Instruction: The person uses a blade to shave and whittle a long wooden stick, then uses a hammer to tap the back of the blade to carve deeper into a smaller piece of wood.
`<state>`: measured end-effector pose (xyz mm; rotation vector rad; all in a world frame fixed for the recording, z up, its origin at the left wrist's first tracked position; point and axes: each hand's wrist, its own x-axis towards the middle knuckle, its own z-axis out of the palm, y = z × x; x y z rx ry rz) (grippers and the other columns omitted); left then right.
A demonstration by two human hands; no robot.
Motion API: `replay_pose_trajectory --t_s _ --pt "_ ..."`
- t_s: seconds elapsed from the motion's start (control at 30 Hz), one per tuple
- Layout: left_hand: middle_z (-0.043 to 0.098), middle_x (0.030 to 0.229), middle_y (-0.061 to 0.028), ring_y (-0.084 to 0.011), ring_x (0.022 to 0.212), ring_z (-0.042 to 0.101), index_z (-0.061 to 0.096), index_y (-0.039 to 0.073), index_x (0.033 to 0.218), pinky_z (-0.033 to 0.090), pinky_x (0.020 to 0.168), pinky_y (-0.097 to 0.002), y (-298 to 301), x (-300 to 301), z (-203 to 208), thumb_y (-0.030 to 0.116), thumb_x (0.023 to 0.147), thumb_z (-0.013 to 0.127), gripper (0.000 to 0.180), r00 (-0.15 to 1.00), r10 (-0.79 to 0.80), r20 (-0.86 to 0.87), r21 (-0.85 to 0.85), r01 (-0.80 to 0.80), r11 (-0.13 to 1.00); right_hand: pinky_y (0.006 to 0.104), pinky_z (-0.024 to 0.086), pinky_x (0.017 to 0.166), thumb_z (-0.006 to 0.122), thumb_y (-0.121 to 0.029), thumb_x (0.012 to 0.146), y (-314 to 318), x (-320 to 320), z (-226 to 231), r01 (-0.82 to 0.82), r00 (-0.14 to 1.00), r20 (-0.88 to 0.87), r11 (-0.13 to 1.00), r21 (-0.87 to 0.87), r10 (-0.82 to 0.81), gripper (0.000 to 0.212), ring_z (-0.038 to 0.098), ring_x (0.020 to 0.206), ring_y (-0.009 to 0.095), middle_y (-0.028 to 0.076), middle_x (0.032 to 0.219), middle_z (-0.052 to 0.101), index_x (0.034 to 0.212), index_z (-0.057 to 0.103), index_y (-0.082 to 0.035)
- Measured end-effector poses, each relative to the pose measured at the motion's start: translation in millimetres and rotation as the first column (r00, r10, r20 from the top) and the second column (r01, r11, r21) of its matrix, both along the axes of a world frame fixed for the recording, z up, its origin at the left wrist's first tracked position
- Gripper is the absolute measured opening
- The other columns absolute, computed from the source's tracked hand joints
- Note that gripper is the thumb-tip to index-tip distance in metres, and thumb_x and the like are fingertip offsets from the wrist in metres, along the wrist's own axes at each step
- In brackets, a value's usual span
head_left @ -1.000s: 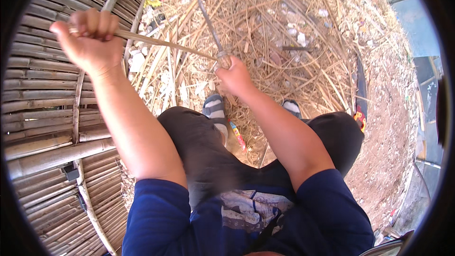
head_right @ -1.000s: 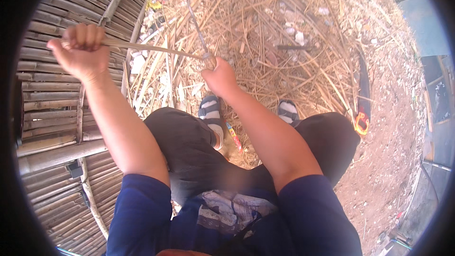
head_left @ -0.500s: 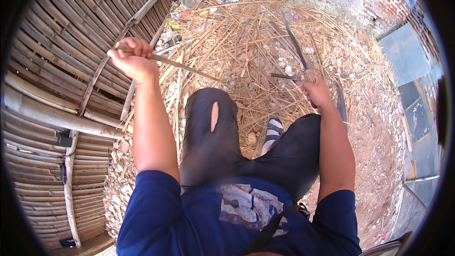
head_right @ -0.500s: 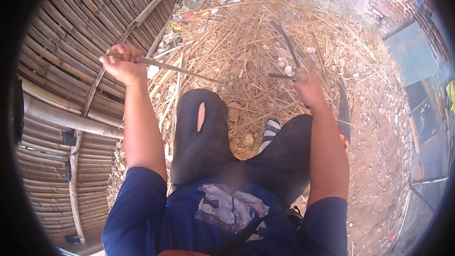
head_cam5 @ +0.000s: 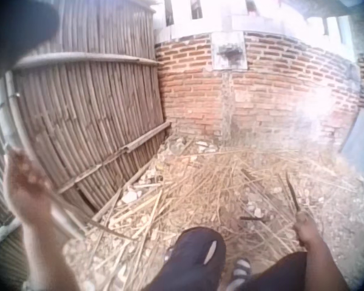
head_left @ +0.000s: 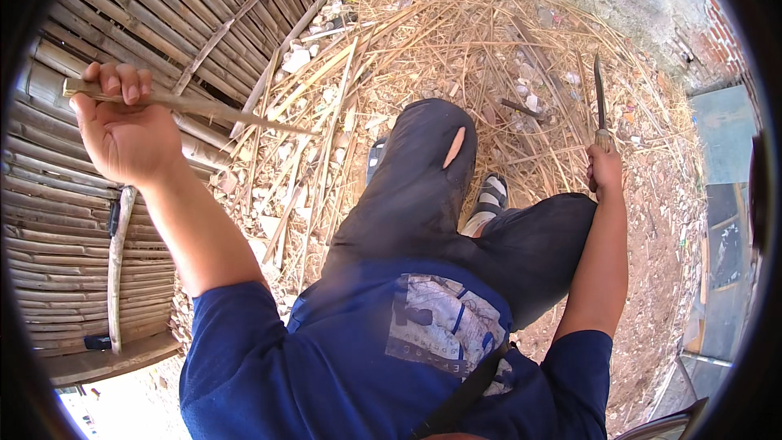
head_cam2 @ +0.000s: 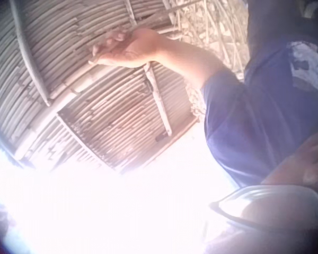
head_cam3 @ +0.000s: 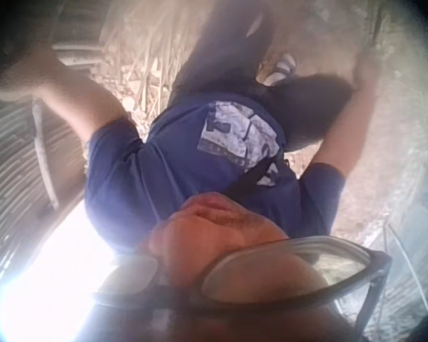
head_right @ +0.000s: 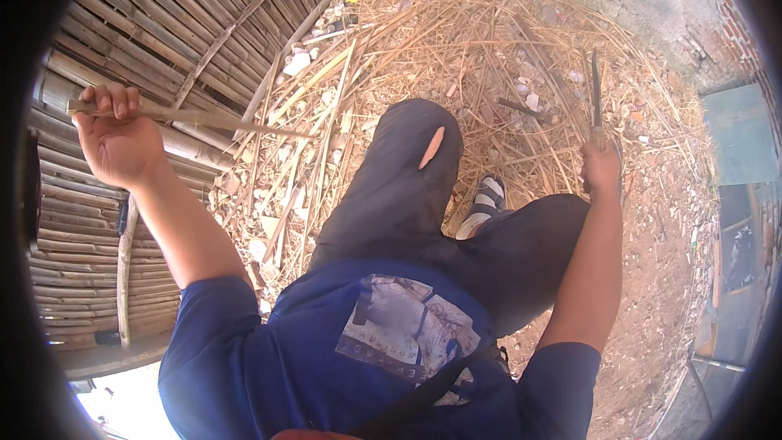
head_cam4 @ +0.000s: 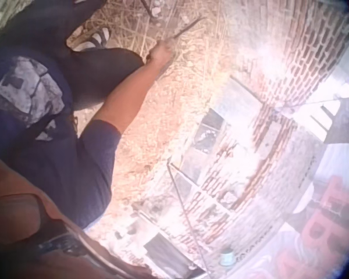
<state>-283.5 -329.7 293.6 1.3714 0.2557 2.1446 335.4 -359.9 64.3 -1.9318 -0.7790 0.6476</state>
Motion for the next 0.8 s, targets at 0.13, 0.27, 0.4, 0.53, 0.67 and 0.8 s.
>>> replay_pose_trajectory --t_s 0.13,0.27,0.4,0.53,0.67,0.8 --pt "0.049 0.086 -0.0051 -0.0161 0.076 0.044 0.057 -0.004 0.113 0.036 0.071 -0.0303 -4 3 3 0.027 0.101 0.060 0.033 0.959 0.251 -0.135 -0.061 -0.261 0.964 0.0292 0.038 0.041 0.063 -0.014 0.085 14 -1 -1 -0.046 0.996 -0.078 0.999 0.000 0.046 0.013 0.046 0.044 0.012 0.002 0.063 0.050 0.085 0.054 -0.004" --pt "0.063 0.101 -0.0144 -0.0159 0.084 0.058 0.060 -0.002 0.124 0.049 0.074 -0.0286 65 28 -4 0.033 0.103 0.057 0.041 0.765 0.521 -0.380 -0.145 -0.605 0.783 0.0300 0.037 0.043 0.064 -0.015 0.084 26 -2 3 -0.028 0.996 -0.084 0.999 -0.021 0.026 0.015 0.049 0.047 0.012 0.002 0.064 0.051 0.086 0.057 -0.002" --pt "0.055 0.138 -0.0264 -0.0294 0.119 0.061 0.039 -0.003 0.150 0.048 0.102 -0.0416 177 -20 -47 0.053 0.097 0.061 0.080 0.184 0.419 -0.889 0.095 -0.821 0.563 0.0292 0.036 0.041 0.064 -0.015 0.085 49 -32 8 -0.098 0.994 -0.041 0.995 -0.034 0.097 0.013 0.048 0.046 0.012 0.001 0.064 0.051 0.087 0.056 -0.004" --pt "0.046 0.145 -0.0351 -0.0366 0.125 0.056 0.030 -0.007 0.153 0.046 0.105 -0.0451 186 -20 -126 0.065 0.088 0.065 0.103 0.341 0.035 -0.939 -0.232 -0.707 0.668 0.0314 0.039 0.044 0.065 -0.017 0.081 38 -38 22 -0.105 0.992 0.058 0.983 -0.149 0.114 0.020 0.052 0.050 0.013 0.004 0.065 0.056 0.096 0.062 -0.003" --pt "0.050 0.142 -0.0327 -0.0398 0.132 0.051 0.037 -0.010 0.147 0.042 0.108 -0.0470 153 -63 -267 0.063 0.089 0.066 0.097 0.342 -0.083 -0.936 -0.331 -0.777 0.536 0.0295 0.041 0.047 0.066 -0.019 0.081 42 -43 23 -0.107 0.988 0.096 0.986 -0.128 0.120 0.028 0.054 0.052 0.013 0.003 0.067 0.056 0.103 0.063 -0.003" --pt "0.039 0.148 -0.0367 -0.0470 0.140 0.039 0.028 -0.011 0.150 0.035 0.115 -0.0501 92 -96 -400 0.063 0.087 0.066 0.105 0.267 -0.483 -0.834 -0.425 -0.869 0.254 0.0273 0.040 0.044 0.067 -0.020 0.084 50 -33 22 -0.088 0.996 0.009 0.996 -0.028 0.089 0.021 0.051 0.051 0.010 0.001 0.068 0.054 0.098 0.062 -0.004"
